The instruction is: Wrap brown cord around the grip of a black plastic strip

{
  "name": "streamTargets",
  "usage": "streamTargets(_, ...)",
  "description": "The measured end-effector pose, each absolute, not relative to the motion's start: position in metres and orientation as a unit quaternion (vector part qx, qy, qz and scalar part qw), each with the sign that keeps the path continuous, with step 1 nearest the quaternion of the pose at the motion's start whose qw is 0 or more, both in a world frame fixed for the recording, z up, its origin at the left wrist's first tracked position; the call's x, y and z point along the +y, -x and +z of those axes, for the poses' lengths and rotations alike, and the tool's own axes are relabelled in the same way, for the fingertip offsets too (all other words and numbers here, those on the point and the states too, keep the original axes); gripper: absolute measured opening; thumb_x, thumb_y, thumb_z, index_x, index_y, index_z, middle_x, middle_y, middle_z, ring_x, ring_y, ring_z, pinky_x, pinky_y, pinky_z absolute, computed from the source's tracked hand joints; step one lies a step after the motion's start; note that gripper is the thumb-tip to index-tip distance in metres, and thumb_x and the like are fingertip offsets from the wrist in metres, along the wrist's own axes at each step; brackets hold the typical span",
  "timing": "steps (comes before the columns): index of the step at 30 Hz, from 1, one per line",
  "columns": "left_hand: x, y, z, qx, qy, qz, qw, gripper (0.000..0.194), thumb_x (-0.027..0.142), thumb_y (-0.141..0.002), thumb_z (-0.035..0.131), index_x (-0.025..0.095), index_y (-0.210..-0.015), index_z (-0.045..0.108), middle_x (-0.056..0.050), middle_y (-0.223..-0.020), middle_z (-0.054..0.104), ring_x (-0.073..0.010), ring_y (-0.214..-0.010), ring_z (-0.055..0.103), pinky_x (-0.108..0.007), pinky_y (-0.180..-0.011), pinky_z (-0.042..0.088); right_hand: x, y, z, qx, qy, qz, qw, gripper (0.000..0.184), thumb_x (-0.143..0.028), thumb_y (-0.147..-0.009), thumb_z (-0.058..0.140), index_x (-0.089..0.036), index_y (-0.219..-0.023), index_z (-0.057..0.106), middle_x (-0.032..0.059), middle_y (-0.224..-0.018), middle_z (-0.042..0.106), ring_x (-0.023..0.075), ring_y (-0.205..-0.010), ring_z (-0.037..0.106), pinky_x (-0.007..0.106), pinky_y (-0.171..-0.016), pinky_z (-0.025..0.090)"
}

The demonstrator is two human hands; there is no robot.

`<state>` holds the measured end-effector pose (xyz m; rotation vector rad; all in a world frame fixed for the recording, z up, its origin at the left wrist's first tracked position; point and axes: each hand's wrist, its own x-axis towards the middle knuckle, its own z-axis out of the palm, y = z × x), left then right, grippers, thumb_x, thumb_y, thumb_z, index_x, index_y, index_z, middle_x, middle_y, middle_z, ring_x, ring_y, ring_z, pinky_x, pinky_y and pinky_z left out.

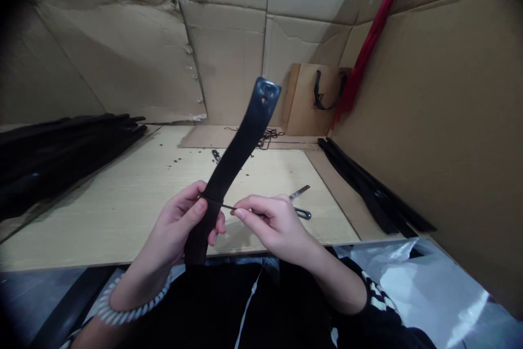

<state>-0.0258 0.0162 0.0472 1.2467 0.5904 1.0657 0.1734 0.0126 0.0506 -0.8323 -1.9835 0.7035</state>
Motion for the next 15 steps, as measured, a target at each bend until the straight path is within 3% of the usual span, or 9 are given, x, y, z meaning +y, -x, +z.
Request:
streamTargets(6, 0.0106, 0.0288, 0.0545, 0.259, -0.585, 0.452, 0.622, 0.027, 0.041, -0.096, 0.058, 0.014, -0.097, 0.057, -0.004, -0.089, 0.069, -0.0089, -0.064, 0.066, -0.016, -0.055, 0.05, 0.0129, -0.1739, 0.0543, -0.8, 0.317, 0.261, 0.438, 0.022, -0.02, -0.098, 0.055, -0.009, -0.089, 0.071, 0.0015, -0.082, 0.066, -0.0017, -0.06, 0.052, 0.007, -0.055, 0.037)
streamTargets(11, 0.0091, 0.0232, 0.053, 0.282, -0.588, 0.486, 0.581, 0.027, 0.038, -0.09, 0.068, 0.016, -0.091, 0.052, 0.001, -0.077, 0.063, -0.0042, -0.051, 0.054, -0.015, -0.049, 0.044, 0.0134, -0.1764, 0.0575, -0.802, 0.336, 0.241, 0.432, 0.023, -0.024, -0.098, 0.057, -0.009, -0.088, 0.071, 0.0024, -0.079, 0.065, 0.0004, -0.062, 0.056, 0.009, -0.055, 0.037)
streamTargets(15, 0.0111, 0.0207, 0.0519, 0.313, -0.585, 0.496, 0.56, 0.029, 0.04, -0.087, 0.071, 0.016, -0.091, 0.054, 0.002, -0.07, 0.061, -0.0055, -0.049, 0.056, -0.016, -0.049, 0.044, 0.0146, -0.1774, 0.0561, -0.796, 0.336, 0.257, 0.434, 0.022, -0.025, -0.099, 0.056, -0.01, -0.092, 0.071, 0.003, -0.081, 0.065, 0.0012, -0.066, 0.058, 0.009, -0.058, 0.04)
